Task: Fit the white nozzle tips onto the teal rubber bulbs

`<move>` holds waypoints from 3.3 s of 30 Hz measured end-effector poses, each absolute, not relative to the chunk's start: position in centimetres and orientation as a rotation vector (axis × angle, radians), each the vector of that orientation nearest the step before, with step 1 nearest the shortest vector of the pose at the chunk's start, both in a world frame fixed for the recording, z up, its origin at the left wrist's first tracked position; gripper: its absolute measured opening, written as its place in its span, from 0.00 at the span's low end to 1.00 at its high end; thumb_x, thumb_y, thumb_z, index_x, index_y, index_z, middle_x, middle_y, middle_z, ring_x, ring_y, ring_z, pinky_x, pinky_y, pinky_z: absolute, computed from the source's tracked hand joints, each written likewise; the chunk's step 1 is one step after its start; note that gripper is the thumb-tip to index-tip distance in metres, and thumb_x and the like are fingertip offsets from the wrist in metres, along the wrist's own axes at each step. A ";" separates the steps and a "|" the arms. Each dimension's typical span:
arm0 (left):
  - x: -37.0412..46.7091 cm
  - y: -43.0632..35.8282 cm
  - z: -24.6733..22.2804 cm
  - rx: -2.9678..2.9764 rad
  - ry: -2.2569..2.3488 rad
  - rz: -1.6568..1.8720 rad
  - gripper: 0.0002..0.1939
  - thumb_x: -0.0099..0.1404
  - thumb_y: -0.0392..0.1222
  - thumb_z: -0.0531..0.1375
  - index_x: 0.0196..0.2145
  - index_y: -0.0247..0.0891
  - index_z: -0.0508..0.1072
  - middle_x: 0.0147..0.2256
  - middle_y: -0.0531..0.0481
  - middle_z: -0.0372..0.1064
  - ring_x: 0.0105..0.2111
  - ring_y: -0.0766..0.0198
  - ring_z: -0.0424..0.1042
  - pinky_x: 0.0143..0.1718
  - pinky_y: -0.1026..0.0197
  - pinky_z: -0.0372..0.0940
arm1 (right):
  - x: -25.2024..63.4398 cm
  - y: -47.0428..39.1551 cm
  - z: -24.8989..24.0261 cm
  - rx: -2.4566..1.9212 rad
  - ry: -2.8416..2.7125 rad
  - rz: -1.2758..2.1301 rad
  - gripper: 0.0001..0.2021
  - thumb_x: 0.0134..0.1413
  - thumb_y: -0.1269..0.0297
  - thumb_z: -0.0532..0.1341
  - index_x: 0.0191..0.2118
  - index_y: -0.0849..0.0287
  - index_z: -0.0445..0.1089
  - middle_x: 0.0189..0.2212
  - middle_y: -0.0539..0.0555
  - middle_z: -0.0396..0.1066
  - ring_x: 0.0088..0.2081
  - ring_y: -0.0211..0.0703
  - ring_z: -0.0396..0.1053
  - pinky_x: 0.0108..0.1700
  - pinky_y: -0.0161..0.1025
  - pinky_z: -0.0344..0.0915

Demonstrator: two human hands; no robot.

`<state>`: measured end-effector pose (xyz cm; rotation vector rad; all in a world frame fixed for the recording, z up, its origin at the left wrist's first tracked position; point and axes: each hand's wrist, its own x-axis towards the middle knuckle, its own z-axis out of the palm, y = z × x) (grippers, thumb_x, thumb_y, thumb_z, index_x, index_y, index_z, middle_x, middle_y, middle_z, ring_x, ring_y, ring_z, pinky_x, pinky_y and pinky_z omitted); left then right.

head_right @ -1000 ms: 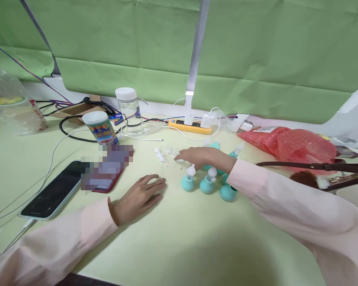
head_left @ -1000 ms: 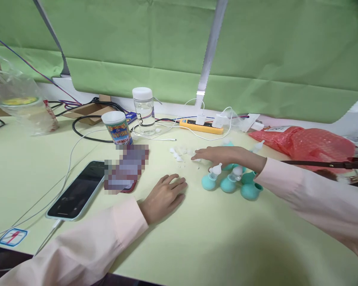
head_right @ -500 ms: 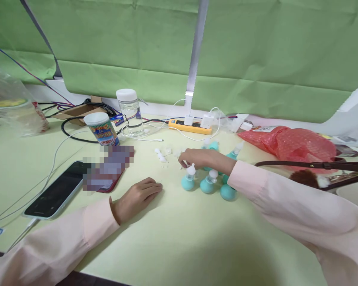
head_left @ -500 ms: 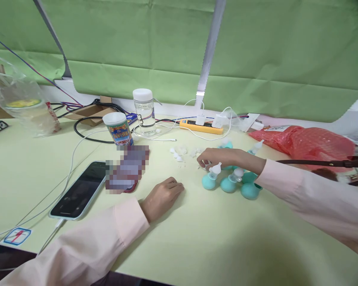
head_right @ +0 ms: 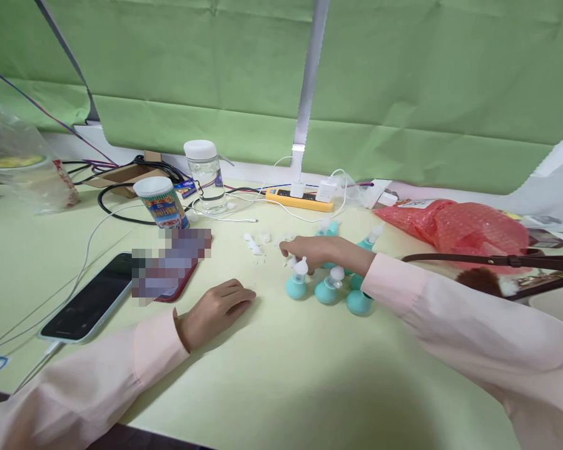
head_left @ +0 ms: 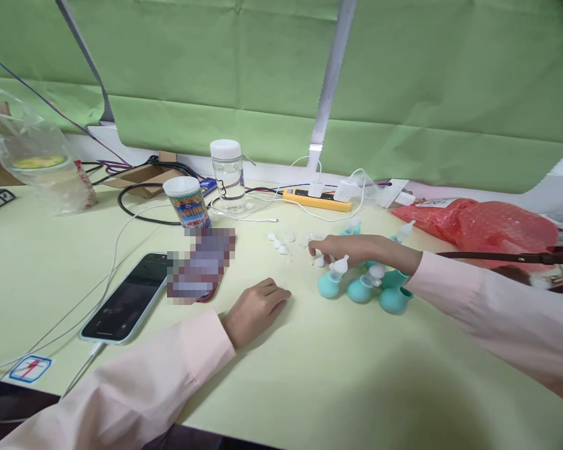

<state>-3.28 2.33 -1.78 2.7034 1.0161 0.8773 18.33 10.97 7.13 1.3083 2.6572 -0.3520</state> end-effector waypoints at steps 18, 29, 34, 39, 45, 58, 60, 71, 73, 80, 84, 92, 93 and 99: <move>-2.3 1.3 -0.5 1.564 1.131 0.970 0.12 0.50 0.35 0.60 0.35 0.32 0.74 0.33 0.44 0.74 0.32 0.60 0.72 0.32 0.62 0.69 | 16.3 -1.5 7.2 1.300 3.626 -0.835 0.10 0.42 0.78 0.57 0.33 0.58 0.63 0.29 0.52 0.65 0.32 0.38 0.65 0.27 0.34 0.67; -2.9 2.2 -0.4 1.006 0.824 0.806 0.17 0.43 0.33 0.66 0.34 0.29 0.73 0.29 0.44 0.75 0.25 0.63 0.73 0.31 0.62 0.68 | 15.7 0.3 -1.8 1.450 3.706 -0.819 0.08 0.44 0.76 0.57 0.33 0.58 0.65 0.27 0.53 0.68 0.30 0.39 0.67 0.28 0.35 0.68; -2.7 2.1 -0.3 1.037 0.841 0.832 0.16 0.43 0.34 0.66 0.33 0.29 0.73 0.32 0.43 0.74 0.31 0.60 0.74 0.36 0.59 0.68 | 16.0 0.2 -1.9 1.322 3.783 -0.665 0.11 0.46 0.77 0.56 0.35 0.57 0.66 0.29 0.53 0.71 0.34 0.39 0.69 0.34 0.36 0.68; -2.4 1.7 -0.2 1.132 0.884 0.861 0.15 0.44 0.35 0.65 0.33 0.30 0.74 0.32 0.44 0.74 0.35 0.56 0.72 0.43 0.53 0.66 | 15.8 0.0 -1.6 1.367 3.765 -0.732 0.10 0.46 0.76 0.56 0.34 0.57 0.68 0.32 0.55 0.68 0.34 0.40 0.68 0.32 0.36 0.68; -2.3 1.4 0.1 1.166 0.912 0.871 0.15 0.43 0.36 0.66 0.32 0.31 0.74 0.32 0.45 0.74 0.36 0.55 0.72 0.42 0.52 0.67 | 15.7 -0.1 -1.4 1.319 3.776 -0.804 0.13 0.46 0.76 0.57 0.38 0.55 0.67 0.31 0.53 0.69 0.33 0.41 0.69 0.32 0.37 0.69; -2.2 0.8 0.2 1.587 0.918 0.990 0.09 0.49 0.36 0.63 0.31 0.34 0.76 0.34 0.45 0.73 0.35 0.58 0.72 0.40 0.57 0.68 | 15.5 -0.5 -1.1 1.661 3.645 -0.941 0.08 0.44 0.71 0.60 0.33 0.55 0.67 0.26 0.49 0.72 0.26 0.37 0.70 0.28 0.33 0.70; -2.2 0.7 0.1 1.700 0.919 1.019 0.08 0.51 0.36 0.62 0.32 0.35 0.75 0.35 0.46 0.73 0.36 0.58 0.72 0.40 0.57 0.68 | 15.5 -0.4 -1.1 1.680 3.642 -0.929 0.08 0.43 0.72 0.60 0.33 0.55 0.67 0.26 0.49 0.72 0.25 0.38 0.70 0.27 0.34 0.70; -2.5 0.4 -0.8 2.336 0.779 1.173 0.22 0.56 0.32 0.55 0.50 0.38 0.61 0.42 0.44 0.69 0.41 0.62 0.70 0.41 0.60 0.67 | 15.5 -0.4 -1.0 1.693 3.661 -1.059 0.05 0.43 0.72 0.60 0.29 0.56 0.68 0.26 0.51 0.72 0.31 0.41 0.71 0.30 0.36 0.71; -2.6 0.4 -0.7 2.412 0.778 1.180 0.23 0.56 0.31 0.55 0.51 0.38 0.59 0.42 0.44 0.69 0.41 0.62 0.70 0.40 0.61 0.68 | 15.4 -0.4 -1.0 1.637 3.695 -1.109 0.05 0.43 0.73 0.60 0.29 0.56 0.68 0.26 0.51 0.71 0.31 0.41 0.70 0.28 0.35 0.71; -2.7 0.5 -0.8 2.634 0.744 1.125 0.27 0.56 0.36 0.55 0.53 0.38 0.53 0.42 0.42 0.69 0.43 0.59 0.68 0.41 0.59 0.67 | 15.5 -0.4 -1.2 1.625 3.579 -1.412 0.06 0.41 0.73 0.61 0.29 0.57 0.67 0.28 0.52 0.66 0.30 0.39 0.67 0.26 0.35 0.71; -2.6 0.5 -1.0 2.695 0.782 1.139 0.27 0.57 0.37 0.56 0.53 0.38 0.52 0.41 0.43 0.70 0.42 0.59 0.69 0.40 0.60 0.68 | 15.5 -0.4 -1.2 1.645 3.509 -1.517 0.06 0.41 0.71 0.62 0.29 0.57 0.67 0.27 0.52 0.66 0.30 0.39 0.67 0.27 0.35 0.72; -2.5 0.3 -0.9 2.536 0.797 1.062 0.23 0.58 0.36 0.55 0.51 0.37 0.55 0.40 0.44 0.70 0.38 0.62 0.71 0.36 0.63 0.68 | 15.4 -0.4 -1.3 1.673 3.484 -1.528 0.07 0.40 0.73 0.62 0.29 0.57 0.67 0.27 0.52 0.66 0.29 0.39 0.67 0.27 0.35 0.72; -2.5 0.3 -0.9 2.486 0.813 1.054 0.22 0.58 0.36 0.55 0.50 0.37 0.56 0.39 0.45 0.71 0.36 0.63 0.72 0.35 0.64 0.68 | 15.4 -0.4 -1.4 1.668 3.487 -1.524 0.07 0.40 0.73 0.62 0.30 0.57 0.67 0.27 0.52 0.66 0.29 0.39 0.67 0.27 0.35 0.72; -2.4 0.2 -0.4 2.469 0.786 1.036 0.20 0.57 0.35 0.54 0.49 0.39 0.58 0.37 0.47 0.72 0.31 0.65 0.72 0.31 0.66 0.67 | 15.5 -0.3 -1.5 1.586 3.524 -1.534 0.08 0.40 0.72 0.63 0.30 0.56 0.67 0.28 0.52 0.66 0.30 0.40 0.67 0.27 0.36 0.72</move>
